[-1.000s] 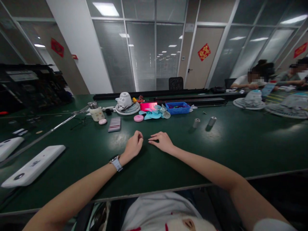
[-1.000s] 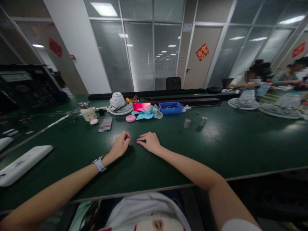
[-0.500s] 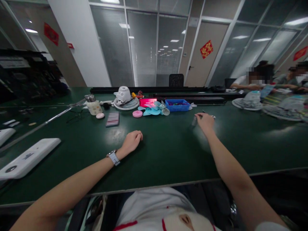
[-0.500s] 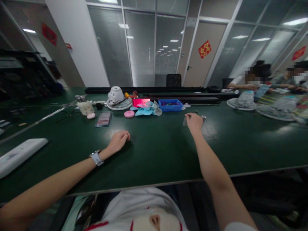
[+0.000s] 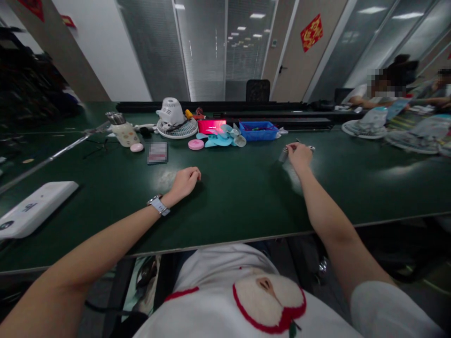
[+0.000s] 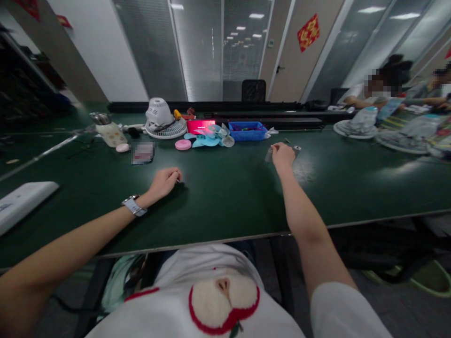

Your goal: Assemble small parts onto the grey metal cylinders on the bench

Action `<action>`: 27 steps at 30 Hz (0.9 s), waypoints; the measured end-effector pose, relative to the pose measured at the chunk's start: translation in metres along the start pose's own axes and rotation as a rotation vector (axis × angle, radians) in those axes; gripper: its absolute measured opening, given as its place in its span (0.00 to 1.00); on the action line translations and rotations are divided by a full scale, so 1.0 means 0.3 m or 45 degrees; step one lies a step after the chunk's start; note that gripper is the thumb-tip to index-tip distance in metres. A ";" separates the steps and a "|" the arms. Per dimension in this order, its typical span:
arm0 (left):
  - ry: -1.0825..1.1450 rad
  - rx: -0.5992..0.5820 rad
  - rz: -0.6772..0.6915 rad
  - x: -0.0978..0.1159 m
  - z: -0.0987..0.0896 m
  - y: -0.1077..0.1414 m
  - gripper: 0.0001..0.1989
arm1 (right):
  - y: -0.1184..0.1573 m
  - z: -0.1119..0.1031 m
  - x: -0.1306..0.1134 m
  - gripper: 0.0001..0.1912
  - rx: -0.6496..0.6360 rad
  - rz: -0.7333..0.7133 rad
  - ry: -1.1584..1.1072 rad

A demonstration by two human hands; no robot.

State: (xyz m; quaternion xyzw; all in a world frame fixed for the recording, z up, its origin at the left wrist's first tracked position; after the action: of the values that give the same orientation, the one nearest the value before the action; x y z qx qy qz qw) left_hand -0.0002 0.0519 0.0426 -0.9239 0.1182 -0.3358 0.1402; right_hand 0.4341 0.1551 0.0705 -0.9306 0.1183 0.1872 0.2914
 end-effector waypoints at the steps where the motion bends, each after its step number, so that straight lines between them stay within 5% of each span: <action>1: 0.002 0.000 -0.003 0.001 0.001 0.000 0.13 | -0.002 0.001 0.002 0.16 -0.005 -0.003 -0.011; 12: 0.084 -0.034 -0.031 -0.006 0.016 0.002 0.14 | -0.010 0.082 0.059 0.26 -0.169 0.149 -0.345; 16: 0.231 -0.054 0.040 0.046 0.027 0.015 0.14 | 0.102 0.068 -0.173 0.25 -0.261 -0.081 -0.736; 21: 0.272 0.030 0.155 0.160 0.035 0.034 0.21 | 0.435 0.050 -0.580 0.22 -0.802 -0.567 -1.078; 24: 0.260 0.048 0.215 0.200 0.048 0.036 0.18 | 0.563 0.053 -0.666 0.18 -0.958 -0.673 -1.105; 27: 0.255 0.051 0.216 0.207 0.057 0.026 0.15 | 0.591 0.067 -0.660 0.18 -0.934 -0.663 -1.107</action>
State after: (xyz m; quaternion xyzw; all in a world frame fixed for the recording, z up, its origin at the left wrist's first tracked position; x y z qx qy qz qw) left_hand 0.0564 0.0283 0.0639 -0.8695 0.2024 -0.4157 0.1738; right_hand 0.1916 0.0467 0.0495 -0.8070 -0.3137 0.5002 0.0107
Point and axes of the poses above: each hand's wrist, its own y-axis away from the middle knuckle, its own z-axis out of the palm, x = y × z, the point moved 6 cm from there along -y, towards the middle knuckle, and after that the axes turned 2 degrees about -y, right-handed, at the moved point
